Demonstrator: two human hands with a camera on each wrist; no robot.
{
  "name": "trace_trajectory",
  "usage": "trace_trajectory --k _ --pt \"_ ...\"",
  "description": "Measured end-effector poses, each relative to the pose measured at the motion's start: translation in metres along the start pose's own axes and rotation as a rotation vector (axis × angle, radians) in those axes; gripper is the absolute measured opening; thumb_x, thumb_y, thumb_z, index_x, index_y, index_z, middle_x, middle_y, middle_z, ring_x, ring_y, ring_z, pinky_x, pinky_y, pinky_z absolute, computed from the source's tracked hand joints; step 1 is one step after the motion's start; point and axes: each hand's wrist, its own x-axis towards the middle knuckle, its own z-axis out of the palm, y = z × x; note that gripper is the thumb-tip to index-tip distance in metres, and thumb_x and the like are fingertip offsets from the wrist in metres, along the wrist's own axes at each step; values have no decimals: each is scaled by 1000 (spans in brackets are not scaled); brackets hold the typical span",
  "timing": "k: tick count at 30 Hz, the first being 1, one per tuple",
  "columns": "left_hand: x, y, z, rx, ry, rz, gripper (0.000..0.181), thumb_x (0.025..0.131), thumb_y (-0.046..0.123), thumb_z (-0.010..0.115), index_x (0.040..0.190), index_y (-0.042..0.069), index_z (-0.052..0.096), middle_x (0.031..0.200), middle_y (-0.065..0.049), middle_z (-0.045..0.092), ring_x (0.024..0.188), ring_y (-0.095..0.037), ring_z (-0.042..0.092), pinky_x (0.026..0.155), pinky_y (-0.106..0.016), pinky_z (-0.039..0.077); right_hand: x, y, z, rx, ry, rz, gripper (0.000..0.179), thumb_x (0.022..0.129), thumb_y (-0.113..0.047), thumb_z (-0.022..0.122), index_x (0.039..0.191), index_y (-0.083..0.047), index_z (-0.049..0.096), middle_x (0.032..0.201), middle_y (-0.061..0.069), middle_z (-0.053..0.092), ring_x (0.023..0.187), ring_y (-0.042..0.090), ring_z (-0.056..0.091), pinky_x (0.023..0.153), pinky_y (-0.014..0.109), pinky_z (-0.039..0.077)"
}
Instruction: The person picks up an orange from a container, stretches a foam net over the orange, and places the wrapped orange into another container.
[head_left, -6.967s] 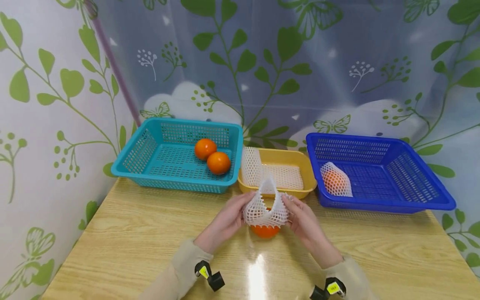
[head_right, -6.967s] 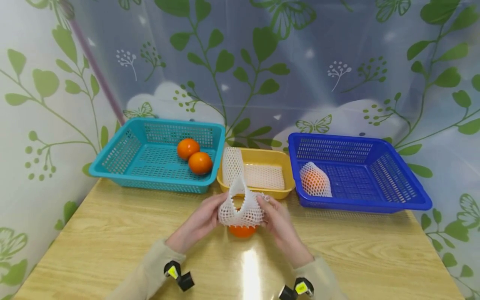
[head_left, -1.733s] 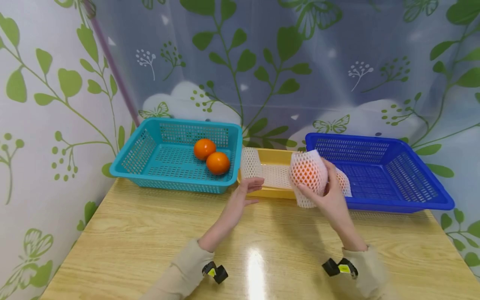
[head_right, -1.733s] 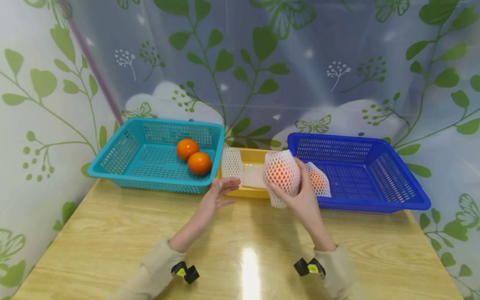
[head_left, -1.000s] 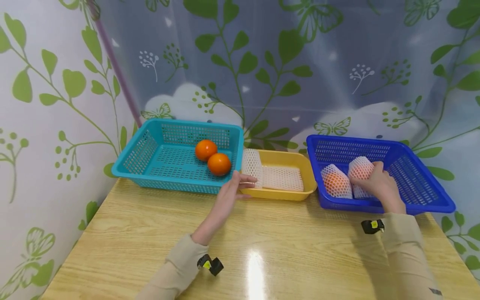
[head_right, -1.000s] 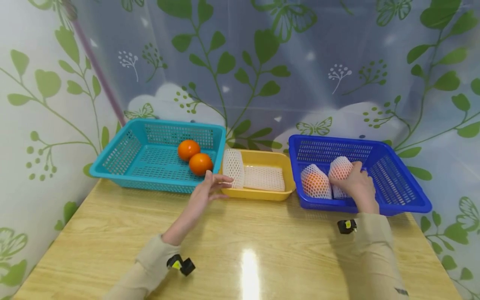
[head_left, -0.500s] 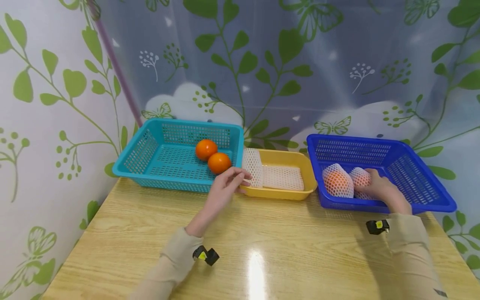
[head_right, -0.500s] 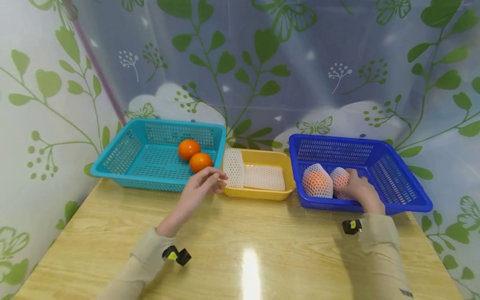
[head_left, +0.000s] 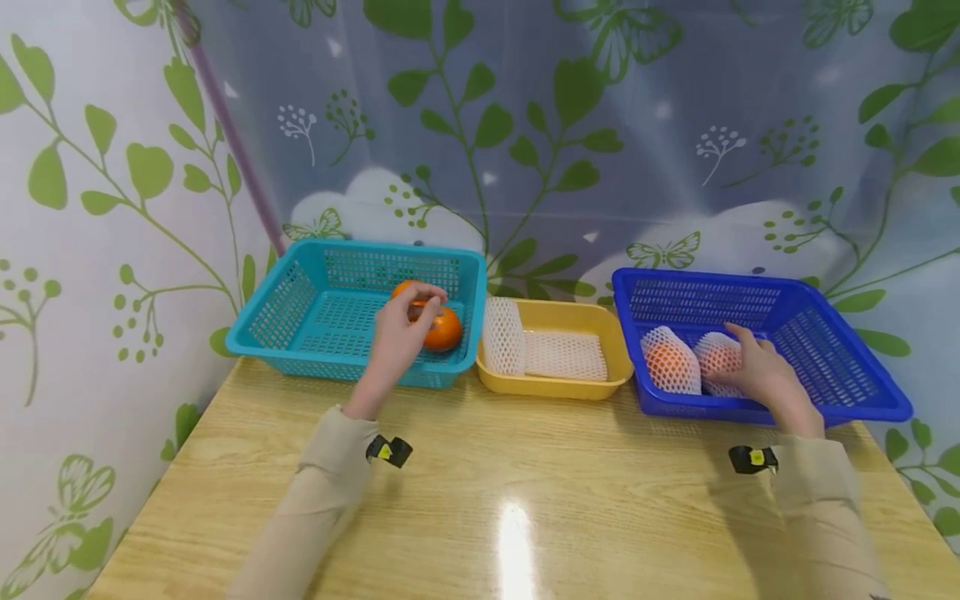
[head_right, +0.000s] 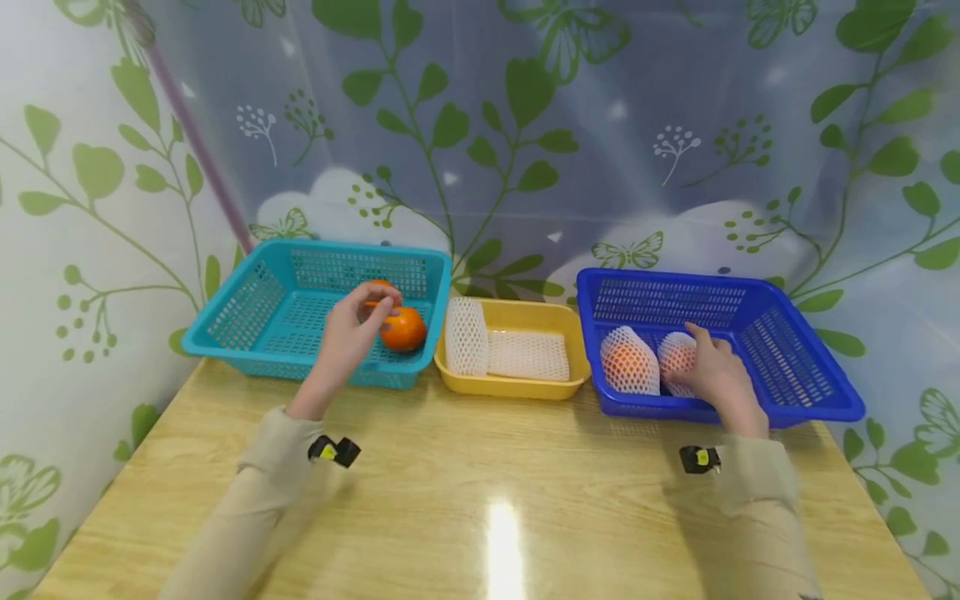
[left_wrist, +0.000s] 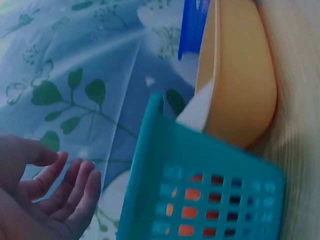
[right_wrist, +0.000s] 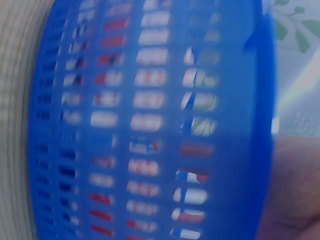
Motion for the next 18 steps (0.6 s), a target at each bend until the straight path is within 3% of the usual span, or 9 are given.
trace_trajectory --k 4,10,18 --pt "12 -8 -4 210 16 -2 18 103 14 61 118 6 67 119 -13 69 107 -30 67 91 -43 56 -9 -18 5 -17 128 -42 80 97 -14 65 157 5 16 146 50 20 130 68 23 102 78 26" --pt "26 -24 -1 509 -106 -60 32 98 18 68 127 4 63 128 -17 62 114 -34 61 92 -49 52 -23 -45 17 -15 302 -131 63 99 -9 61 155 2 32 145 46 30 126 66 30 99 78 29" --pt "35 -31 3 683 -277 -112 57 92 23 76 140 1 55 139 -26 53 117 -44 58 99 -55 48 -38 -85 39 15 487 -295 39 97 -7 65 135 -1 59 133 35 54 111 56 53 85 69 45"
